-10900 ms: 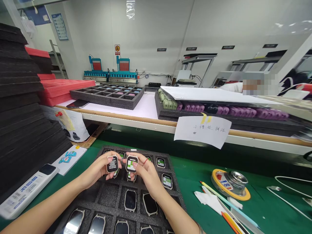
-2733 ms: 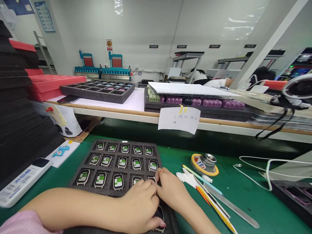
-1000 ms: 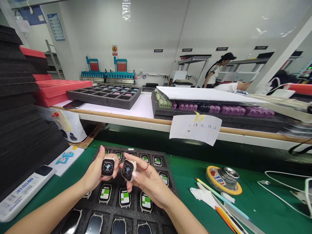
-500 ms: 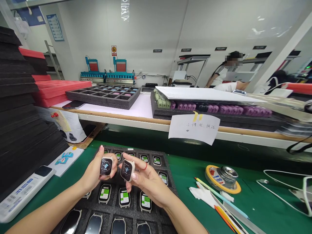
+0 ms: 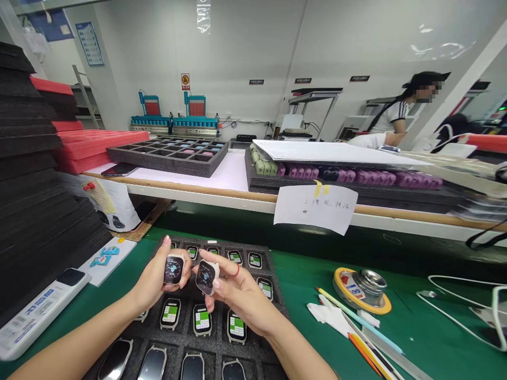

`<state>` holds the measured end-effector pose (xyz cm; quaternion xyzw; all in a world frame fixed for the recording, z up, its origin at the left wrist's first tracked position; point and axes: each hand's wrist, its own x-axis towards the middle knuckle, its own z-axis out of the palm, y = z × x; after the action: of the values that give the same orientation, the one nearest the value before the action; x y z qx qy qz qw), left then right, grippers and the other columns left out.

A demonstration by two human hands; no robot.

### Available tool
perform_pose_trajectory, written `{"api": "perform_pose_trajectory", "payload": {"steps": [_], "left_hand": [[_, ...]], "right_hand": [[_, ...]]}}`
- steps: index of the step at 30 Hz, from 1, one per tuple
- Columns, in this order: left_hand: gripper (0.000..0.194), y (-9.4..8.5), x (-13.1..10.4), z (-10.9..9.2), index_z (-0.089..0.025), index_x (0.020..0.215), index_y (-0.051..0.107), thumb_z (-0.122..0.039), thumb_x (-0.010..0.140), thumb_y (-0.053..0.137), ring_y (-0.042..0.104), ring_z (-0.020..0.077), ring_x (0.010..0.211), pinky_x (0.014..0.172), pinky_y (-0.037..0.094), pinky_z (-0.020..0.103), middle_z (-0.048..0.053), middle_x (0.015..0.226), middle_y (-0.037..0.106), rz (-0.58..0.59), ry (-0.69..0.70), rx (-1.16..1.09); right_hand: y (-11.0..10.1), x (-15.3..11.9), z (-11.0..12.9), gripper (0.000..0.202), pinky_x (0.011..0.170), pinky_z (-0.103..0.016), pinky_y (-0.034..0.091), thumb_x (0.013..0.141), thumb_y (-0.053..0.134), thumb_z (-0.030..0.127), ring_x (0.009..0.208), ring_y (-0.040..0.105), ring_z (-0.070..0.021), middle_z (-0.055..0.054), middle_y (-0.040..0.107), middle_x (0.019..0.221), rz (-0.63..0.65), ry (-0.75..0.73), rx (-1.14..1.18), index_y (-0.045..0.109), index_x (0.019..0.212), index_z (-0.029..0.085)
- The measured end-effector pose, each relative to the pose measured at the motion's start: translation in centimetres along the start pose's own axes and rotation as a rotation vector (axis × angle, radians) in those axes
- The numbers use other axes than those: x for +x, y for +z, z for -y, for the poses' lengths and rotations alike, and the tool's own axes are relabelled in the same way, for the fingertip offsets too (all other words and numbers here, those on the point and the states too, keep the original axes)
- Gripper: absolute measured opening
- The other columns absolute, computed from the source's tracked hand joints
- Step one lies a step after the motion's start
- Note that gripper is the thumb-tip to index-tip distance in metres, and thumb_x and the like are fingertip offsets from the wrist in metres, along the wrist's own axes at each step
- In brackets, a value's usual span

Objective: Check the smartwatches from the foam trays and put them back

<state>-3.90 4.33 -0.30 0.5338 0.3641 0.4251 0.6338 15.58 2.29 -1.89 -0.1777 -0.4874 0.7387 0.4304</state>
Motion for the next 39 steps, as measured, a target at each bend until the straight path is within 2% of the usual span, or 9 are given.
{"api": "perform_pose_trajectory", "payload": {"steps": [5,10,15,21,26,29,32,35,39], "left_hand": [[0.067,0.0,0.0,0.0,-0.015,0.066,0.057,-0.068,0.091,0.026,0.028,0.0046,0.035,0.038,0.018,0.018,0.001,0.050,0.056,0.021,-0.005,-0.015],[0.069,0.0,0.1,0.2,-0.015,0.058,0.053,-0.068,0.091,0.024,0.028,0.0044,0.035,0.038,0.017,0.018,0.001,0.046,0.053,-0.002,0.000,-0.006],[0.065,0.0,0.0,0.0,-0.015,0.066,0.056,-0.068,0.091,0.028,0.027,0.0042,0.035,0.038,0.017,0.018,0.001,0.050,0.056,0.021,-0.001,-0.026],[0.068,0.2,0.0,-0.2,-0.016,0.058,0.052,-0.071,0.088,0.028,0.026,0.0046,0.034,0.038,0.016,0.019,0.000,0.044,0.051,-0.037,-0.015,-0.030],[0.066,-0.4,0.7,-0.2,-0.015,0.063,0.056,-0.071,0.088,0.031,0.027,0.0046,0.036,0.039,0.016,0.019,0.001,0.049,0.054,-0.031,-0.059,0.022],[0.066,-1.0,1.2,0.1,-0.015,0.072,0.061,-0.073,0.087,0.033,0.032,0.0059,0.037,0.040,0.022,0.020,-0.002,0.048,0.048,-0.023,-0.097,0.095],[0.062,-1.3,1.3,0.4,-0.014,0.094,0.064,-0.071,0.086,0.040,0.045,0.0085,0.047,0.046,0.035,0.021,0.002,0.065,0.058,0.007,-0.125,0.068],[0.052,-1.2,0.8,0.3,-0.015,0.115,0.058,-0.058,0.086,0.052,0.058,0.0125,0.062,0.057,0.045,0.025,0.008,0.091,0.066,0.050,-0.124,0.042],[0.040,-0.9,0.2,-0.3,-0.018,0.122,0.055,-0.035,0.086,0.056,0.064,0.0162,0.075,0.064,0.049,0.027,0.009,0.104,0.065,0.142,-0.052,0.059]], "right_hand": [[0.0,0.0,-0.1,0.044,0.070,-0.026,0.050,0.084,0.072,0.037,0.068,0.061,-0.0077,-0.002,0.065,0.113,-0.001,0.008,0.004,0.062,0.127,0.038],[0.0,0.0,-0.1,0.042,0.068,-0.025,0.049,0.084,0.073,0.037,0.066,0.060,-0.0067,-0.001,0.066,0.107,-0.005,0.009,-0.019,0.063,0.126,0.038],[-0.1,0.0,-0.2,0.046,0.070,-0.026,0.049,0.084,0.073,0.039,0.069,0.060,-0.0078,-0.003,0.065,0.113,-0.005,0.020,-0.001,0.061,0.128,0.037],[0.1,0.2,-0.1,0.039,0.067,-0.026,0.050,0.085,0.071,0.037,0.066,0.059,-0.0074,0.000,0.066,0.103,-0.032,-0.006,-0.022,0.065,0.123,0.038],[-0.5,0.3,-0.2,0.047,0.071,-0.029,0.051,0.087,0.068,0.040,0.071,0.059,-0.0104,-0.005,0.066,0.115,-0.068,-0.016,-0.068,0.057,0.133,0.034],[-1.3,0.6,-0.6,0.051,0.071,-0.031,0.052,0.088,0.065,0.044,0.069,0.060,-0.0113,-0.008,0.067,0.118,-0.164,-0.043,-0.172,0.054,0.136,0.030],[-1.8,0.8,-0.8,0.048,0.066,-0.031,0.052,0.088,0.063,0.047,0.064,0.060,-0.0116,-0.010,0.068,0.114,-0.269,-0.060,-0.224,0.056,0.131,0.026],[-1.9,0.8,-0.4,0.044,0.062,-0.030,0.051,0.086,0.065,0.047,0.061,0.060,-0.0119,-0.010,0.069,0.111,-0.300,-0.070,-0.239,0.059,0.124,0.024],[-1.2,0.6,0.2,0.040,0.061,-0.029,0.052,0.085,0.067,0.044,0.062,0.060,-0.0122,-0.006,0.069,0.102,-0.281,-0.088,-0.263,0.062,0.119,0.023]]}}
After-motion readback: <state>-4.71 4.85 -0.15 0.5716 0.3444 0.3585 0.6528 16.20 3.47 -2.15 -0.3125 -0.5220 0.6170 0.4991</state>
